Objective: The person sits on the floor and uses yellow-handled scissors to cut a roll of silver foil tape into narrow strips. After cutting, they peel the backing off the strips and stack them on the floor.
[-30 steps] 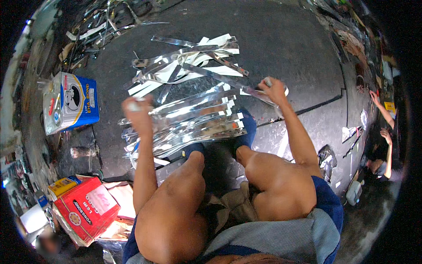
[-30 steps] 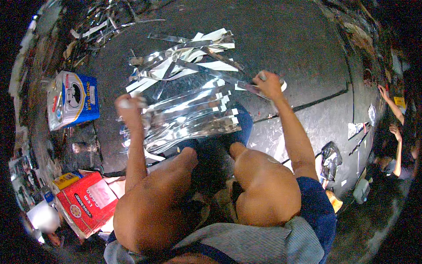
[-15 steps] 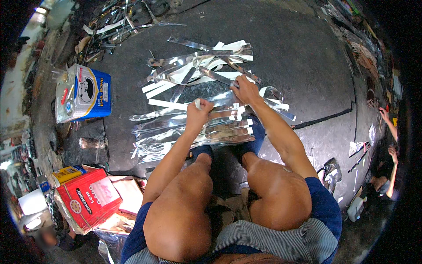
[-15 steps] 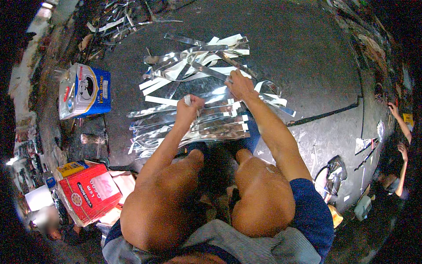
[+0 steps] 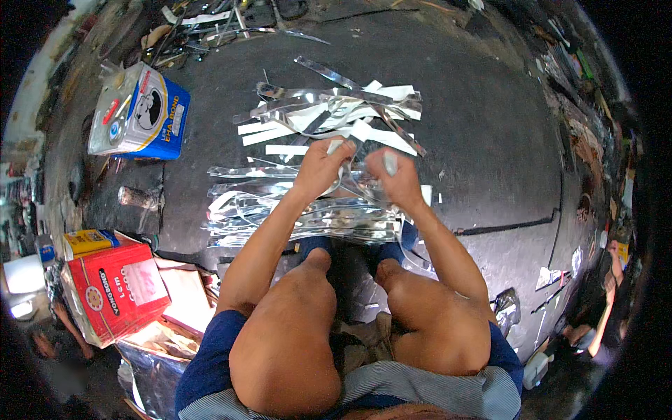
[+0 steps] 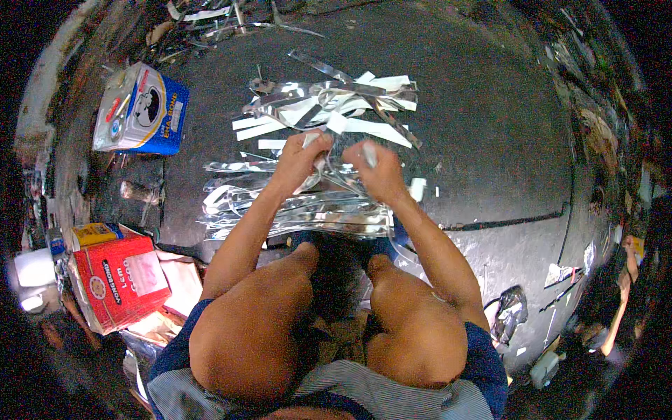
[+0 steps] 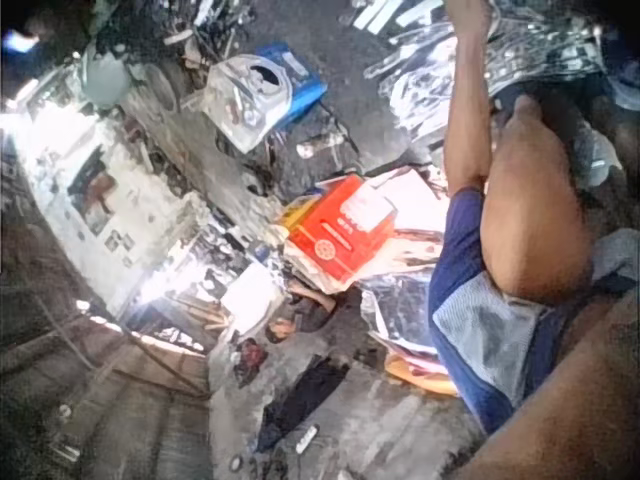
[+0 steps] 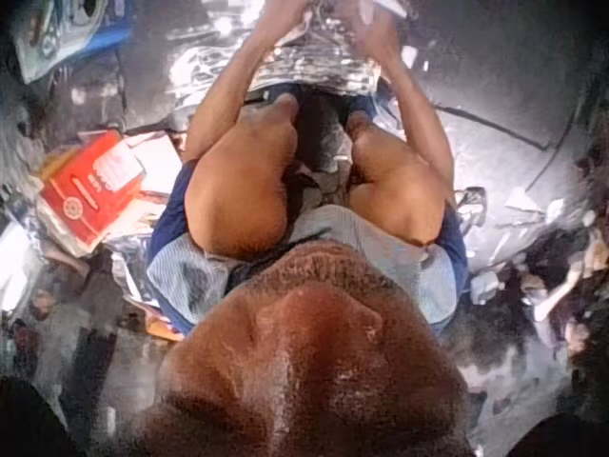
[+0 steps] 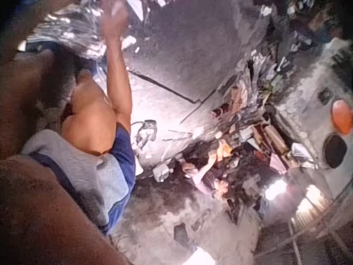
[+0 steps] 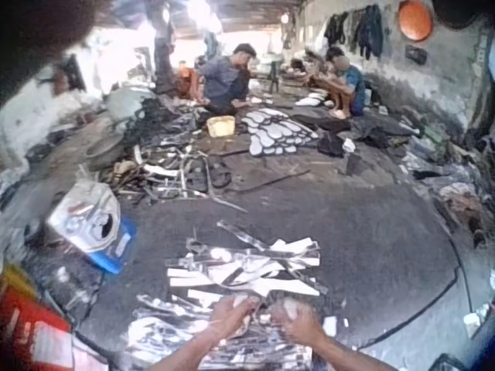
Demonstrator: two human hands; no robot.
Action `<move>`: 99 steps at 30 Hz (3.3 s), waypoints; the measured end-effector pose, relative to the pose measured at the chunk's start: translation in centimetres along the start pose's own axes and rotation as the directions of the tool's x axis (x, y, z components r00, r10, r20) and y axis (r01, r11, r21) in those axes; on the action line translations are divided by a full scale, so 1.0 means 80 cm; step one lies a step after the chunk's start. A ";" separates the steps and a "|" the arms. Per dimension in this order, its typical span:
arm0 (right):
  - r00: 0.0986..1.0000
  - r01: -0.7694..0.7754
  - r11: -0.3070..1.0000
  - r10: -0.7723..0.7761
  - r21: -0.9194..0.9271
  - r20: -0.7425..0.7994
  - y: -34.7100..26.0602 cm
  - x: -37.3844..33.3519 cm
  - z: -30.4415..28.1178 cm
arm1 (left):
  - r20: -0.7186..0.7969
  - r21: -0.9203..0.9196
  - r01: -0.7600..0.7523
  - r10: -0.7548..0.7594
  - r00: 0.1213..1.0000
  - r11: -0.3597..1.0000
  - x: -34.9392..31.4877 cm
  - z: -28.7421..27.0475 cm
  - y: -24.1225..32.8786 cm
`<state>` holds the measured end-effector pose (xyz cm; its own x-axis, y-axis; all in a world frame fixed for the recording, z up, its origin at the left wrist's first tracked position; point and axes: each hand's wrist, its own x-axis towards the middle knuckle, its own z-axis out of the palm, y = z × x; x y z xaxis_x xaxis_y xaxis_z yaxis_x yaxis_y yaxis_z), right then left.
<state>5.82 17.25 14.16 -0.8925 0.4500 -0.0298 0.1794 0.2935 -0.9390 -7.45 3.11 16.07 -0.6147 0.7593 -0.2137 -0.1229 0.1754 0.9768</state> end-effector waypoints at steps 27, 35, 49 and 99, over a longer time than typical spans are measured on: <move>0.447 0.388 0.281 0.776 0.878 -0.445 0.253 -0.073 -0.350 | -0.764 -0.538 -0.268 -0.328 0.556 0.799 -0.055 -0.335 -0.095; 0.472 -0.647 0.762 0.373 -0.026 -0.799 0.126 -0.079 -0.305 | -0.972 0.046 -0.054 0.058 0.226 0.997 -0.099 -0.321 -0.023; 0.911 -0.401 0.744 0.383 -0.535 -0.150 0.163 -0.155 -0.069 | -0.079 0.350 -0.027 0.059 0.995 0.936 -0.062 0.021 -0.088; 0.961 -0.026 0.763 0.198 -0.646 0.194 0.161 -0.084 -0.094 | -0.172 0.461 -0.171 0.276 0.945 0.871 -0.047 -0.013 -0.017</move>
<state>17.27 24.32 4.81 -0.9025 0.3265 -0.2808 0.4276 0.7572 -0.4939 -5.81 -0.62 15.55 -0.7493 0.6585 0.0704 0.3571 0.3122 0.8804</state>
